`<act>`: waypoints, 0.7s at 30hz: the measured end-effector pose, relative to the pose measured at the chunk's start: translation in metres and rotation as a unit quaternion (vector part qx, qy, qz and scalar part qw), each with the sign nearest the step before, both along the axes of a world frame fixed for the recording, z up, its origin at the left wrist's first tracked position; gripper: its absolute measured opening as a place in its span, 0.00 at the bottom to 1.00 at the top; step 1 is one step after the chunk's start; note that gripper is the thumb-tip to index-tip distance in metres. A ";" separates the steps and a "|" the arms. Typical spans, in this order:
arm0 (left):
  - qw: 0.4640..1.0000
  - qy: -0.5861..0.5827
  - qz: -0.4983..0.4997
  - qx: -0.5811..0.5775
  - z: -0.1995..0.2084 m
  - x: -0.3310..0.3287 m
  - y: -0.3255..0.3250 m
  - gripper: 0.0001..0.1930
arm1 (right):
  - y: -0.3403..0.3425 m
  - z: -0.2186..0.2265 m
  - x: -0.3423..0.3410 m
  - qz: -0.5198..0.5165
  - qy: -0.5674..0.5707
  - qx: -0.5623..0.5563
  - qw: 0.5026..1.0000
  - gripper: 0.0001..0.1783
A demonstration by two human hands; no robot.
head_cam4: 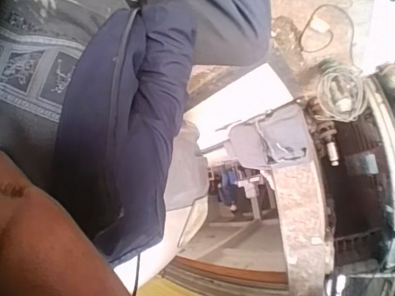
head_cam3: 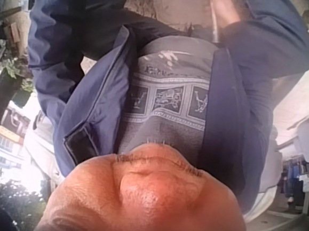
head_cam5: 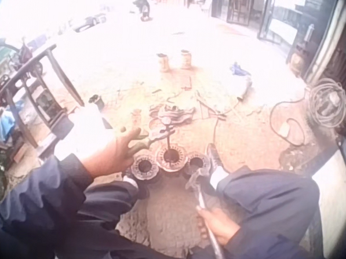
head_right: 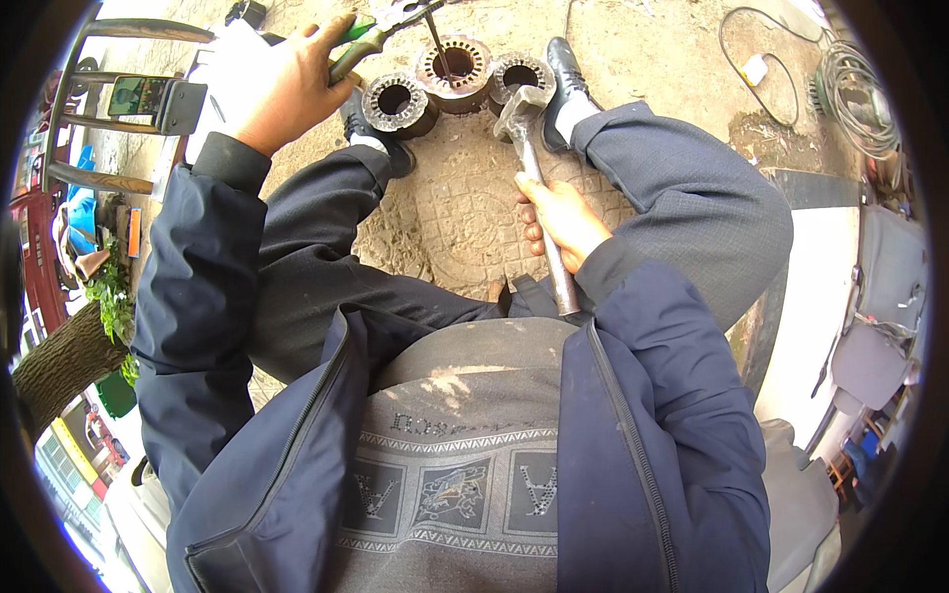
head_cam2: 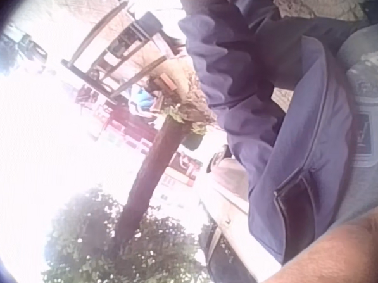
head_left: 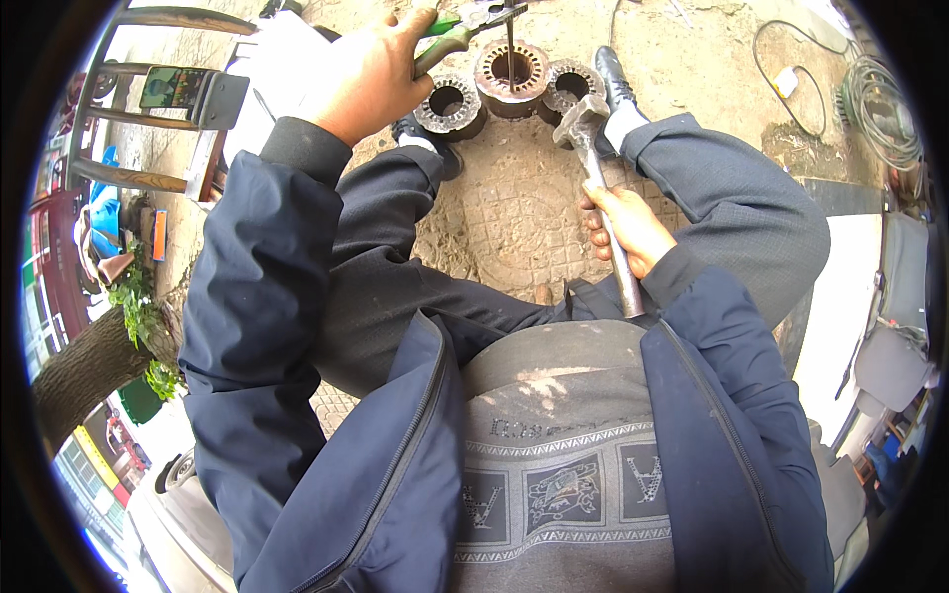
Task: The person sits on the ground and uses pliers and a hammer to repeatedly strike a metal rod inserted into a circular metal part. The person adjusts the rod and continues hammering the same part throughout the clip.
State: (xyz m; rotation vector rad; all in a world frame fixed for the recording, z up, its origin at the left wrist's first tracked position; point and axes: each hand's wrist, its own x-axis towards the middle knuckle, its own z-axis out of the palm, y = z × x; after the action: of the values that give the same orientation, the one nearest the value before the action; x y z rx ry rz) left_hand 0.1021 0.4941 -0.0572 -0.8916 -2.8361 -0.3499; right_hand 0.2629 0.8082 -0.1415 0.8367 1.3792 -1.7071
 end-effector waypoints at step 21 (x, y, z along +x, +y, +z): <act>0.992 0.071 -0.081 -0.062 -0.022 -0.011 -0.003 0.32 | 0.000 0.150 -0.086 0.321 0.326 0.283 0.843 0.29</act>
State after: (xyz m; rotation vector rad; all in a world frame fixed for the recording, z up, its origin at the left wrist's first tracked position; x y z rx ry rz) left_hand 0.0910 0.4907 -0.0795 -1.1263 -2.6866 -0.1222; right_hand 0.1764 0.8083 0.0082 -0.0164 2.3637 -1.0650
